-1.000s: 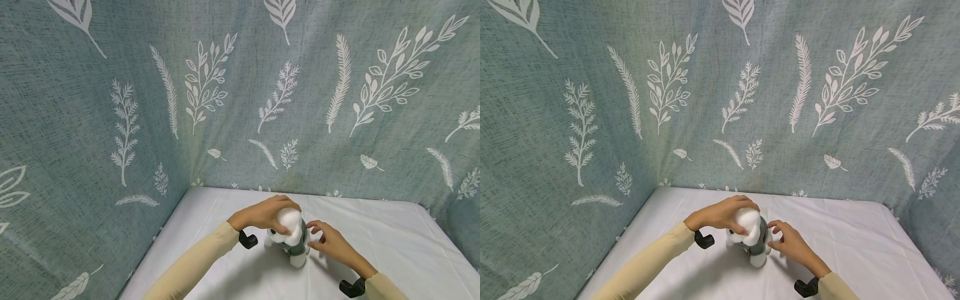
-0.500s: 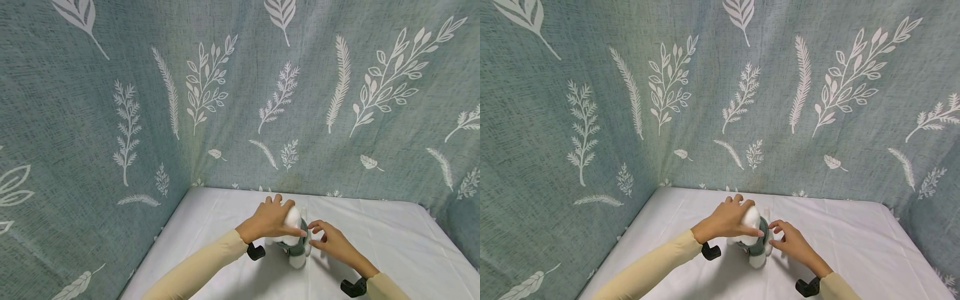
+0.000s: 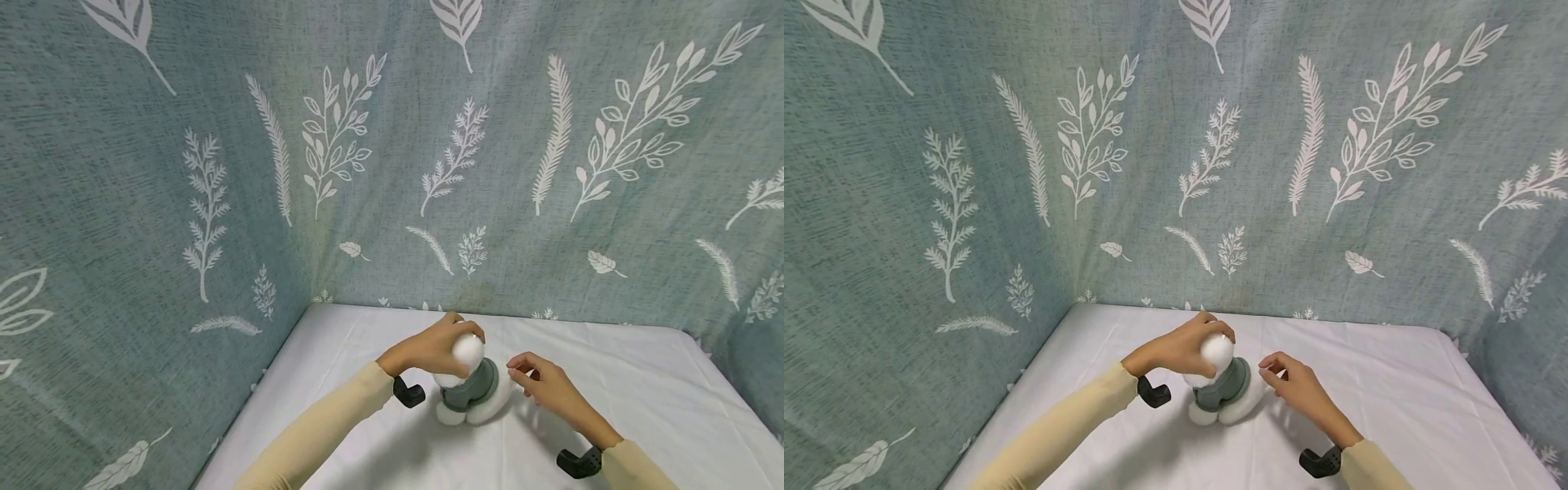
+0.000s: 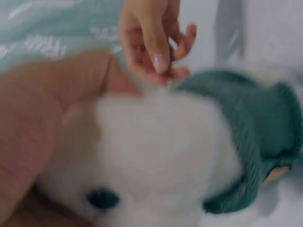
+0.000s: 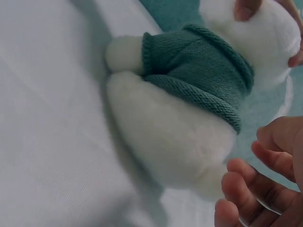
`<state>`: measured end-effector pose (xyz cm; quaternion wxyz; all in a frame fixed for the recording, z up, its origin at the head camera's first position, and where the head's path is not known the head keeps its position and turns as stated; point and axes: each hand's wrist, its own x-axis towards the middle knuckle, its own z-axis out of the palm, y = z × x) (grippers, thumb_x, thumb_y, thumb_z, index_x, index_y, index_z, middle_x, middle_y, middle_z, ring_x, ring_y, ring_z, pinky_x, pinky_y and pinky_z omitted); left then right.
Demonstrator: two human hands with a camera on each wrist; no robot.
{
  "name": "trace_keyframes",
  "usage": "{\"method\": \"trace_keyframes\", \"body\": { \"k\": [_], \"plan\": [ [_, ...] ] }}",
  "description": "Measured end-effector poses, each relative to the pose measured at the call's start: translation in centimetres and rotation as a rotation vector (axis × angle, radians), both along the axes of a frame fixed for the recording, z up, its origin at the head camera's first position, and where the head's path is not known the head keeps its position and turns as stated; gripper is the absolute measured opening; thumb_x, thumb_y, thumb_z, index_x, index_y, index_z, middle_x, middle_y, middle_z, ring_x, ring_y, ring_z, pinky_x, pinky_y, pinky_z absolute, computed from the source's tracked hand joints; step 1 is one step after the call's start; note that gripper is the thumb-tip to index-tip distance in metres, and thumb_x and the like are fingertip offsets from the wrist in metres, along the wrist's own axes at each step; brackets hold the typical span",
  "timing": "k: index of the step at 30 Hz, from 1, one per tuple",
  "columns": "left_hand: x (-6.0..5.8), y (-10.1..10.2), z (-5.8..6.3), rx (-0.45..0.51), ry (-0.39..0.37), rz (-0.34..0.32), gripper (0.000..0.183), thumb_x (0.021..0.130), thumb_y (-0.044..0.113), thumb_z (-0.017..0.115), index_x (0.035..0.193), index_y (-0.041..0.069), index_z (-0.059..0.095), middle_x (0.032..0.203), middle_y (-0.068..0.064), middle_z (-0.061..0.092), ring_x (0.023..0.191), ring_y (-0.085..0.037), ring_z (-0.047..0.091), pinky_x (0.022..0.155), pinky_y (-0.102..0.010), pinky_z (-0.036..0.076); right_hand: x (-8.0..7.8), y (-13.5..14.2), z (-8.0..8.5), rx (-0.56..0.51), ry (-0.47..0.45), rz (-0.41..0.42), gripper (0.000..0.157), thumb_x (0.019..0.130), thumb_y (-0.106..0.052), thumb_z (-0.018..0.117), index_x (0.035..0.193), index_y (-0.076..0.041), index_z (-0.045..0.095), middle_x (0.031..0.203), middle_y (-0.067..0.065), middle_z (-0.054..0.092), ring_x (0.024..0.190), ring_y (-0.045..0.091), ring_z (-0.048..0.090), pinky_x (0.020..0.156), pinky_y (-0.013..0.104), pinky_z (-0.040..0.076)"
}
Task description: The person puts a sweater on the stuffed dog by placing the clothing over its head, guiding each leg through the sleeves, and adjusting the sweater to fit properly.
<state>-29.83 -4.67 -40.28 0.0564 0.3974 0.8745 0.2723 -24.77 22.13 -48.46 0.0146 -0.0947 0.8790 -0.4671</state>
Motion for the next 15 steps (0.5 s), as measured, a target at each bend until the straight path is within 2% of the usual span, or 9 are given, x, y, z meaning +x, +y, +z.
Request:
{"method": "trace_keyframes", "body": {
  "k": [3,7,10,15],
  "plan": [
    [-0.7,-0.7,0.0,0.004,-0.018,-0.071,0.054,0.076,0.014,0.082,0.124,0.031,0.063,0.127,-0.003,0.049,0.106,-0.014,0.054,0.075,-0.029,0.053,0.0,-0.3,0.5,-0.008,-0.028,0.024,0.027,0.103,-0.037,0.064,0.116,-0.013,0.070,0.095,0.003,0.067,0.075,0.028,0.062,0.056,0.034,0.051],
    [-1.2,-1.3,-0.1,0.036,-0.055,-0.121,0.054,0.075,0.011,0.081,0.123,0.031,0.065,0.131,0.001,0.050,0.110,-0.014,0.054,0.079,-0.031,0.053,-0.1,-0.9,0.9,-0.009,-0.066,0.054,0.031,0.103,-0.042,0.062,0.108,-0.013,0.072,0.088,0.002,0.068,0.074,0.025,0.061,0.056,0.034,0.050],
    [-1.3,-1.4,-0.2,0.041,-0.081,-0.132,0.055,0.075,0.010,0.081,0.122,0.033,0.065,0.133,0.002,0.048,0.111,-0.015,0.054,0.080,-0.032,0.053,-0.2,-1.4,0.9,0.003,-0.105,0.055,0.033,0.103,-0.045,0.061,0.101,-0.014,0.072,0.085,0.002,0.068,0.073,0.025,0.060,0.057,0.035,0.049],
    [-1.2,-0.9,-0.6,0.008,-0.071,-0.118,0.054,0.080,0.026,0.087,0.127,0.033,0.062,0.132,0.001,0.046,0.114,-0.014,0.050,0.079,-0.030,0.053,-0.4,-2.2,0.5,0.034,-0.154,0.015,0.036,0.101,-0.048,0.063,0.095,-0.014,0.071,0.081,0.002,0.066,0.069,0.024,0.059,0.057,0.036,0.048]
  ]
}}
